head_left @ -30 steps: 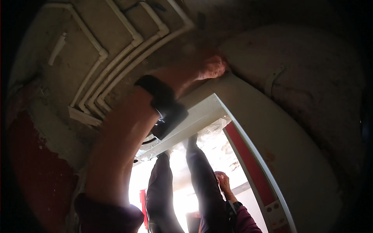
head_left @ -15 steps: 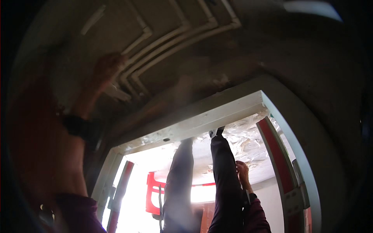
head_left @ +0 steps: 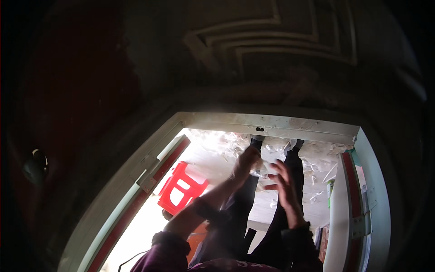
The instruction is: Installing a plastic or rubber weather-stripping seal into a door frame or cabinet edge.
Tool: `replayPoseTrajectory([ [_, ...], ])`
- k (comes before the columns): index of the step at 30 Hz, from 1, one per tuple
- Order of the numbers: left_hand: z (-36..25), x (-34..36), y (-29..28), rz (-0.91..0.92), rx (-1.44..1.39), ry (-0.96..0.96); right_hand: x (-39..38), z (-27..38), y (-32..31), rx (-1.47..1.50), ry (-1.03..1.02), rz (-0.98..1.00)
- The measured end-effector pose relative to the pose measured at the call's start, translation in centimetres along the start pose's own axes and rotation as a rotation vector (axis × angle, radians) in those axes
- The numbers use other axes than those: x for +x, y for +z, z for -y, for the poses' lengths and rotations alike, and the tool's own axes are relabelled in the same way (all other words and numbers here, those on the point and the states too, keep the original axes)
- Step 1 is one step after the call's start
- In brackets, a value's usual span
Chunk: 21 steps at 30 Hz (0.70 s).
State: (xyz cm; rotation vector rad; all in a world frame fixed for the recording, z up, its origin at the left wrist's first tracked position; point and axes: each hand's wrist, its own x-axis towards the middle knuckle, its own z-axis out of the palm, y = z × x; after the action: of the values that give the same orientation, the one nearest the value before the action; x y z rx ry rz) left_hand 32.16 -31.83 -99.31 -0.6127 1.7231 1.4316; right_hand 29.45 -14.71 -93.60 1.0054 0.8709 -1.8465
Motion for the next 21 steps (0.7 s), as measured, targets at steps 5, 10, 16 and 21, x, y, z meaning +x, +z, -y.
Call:
replayPoseTrajectory([
  [5,-5.3,-4.8,2.8,-0.32,-0.659,-0.214,0.8,-3.9,3.8,-0.044,-0.013,-0.045],
  [10,-6.2,-9.8,0.0,-0.413,-0.409,-0.082,-2.0,-5.0,5.8,-0.265,-0.07,0.044],
  [16,-0.9,-18.3,-3.6,-0.684,-0.45,-0.126,-5.1,-7.9,9.0,-0.778,-0.231,0.489],
  [21,6.4,-27.7,-6.1,-0.686,-0.608,-0.2,-5.4,-8.4,7.7,-1.131,-0.788,0.474],
])
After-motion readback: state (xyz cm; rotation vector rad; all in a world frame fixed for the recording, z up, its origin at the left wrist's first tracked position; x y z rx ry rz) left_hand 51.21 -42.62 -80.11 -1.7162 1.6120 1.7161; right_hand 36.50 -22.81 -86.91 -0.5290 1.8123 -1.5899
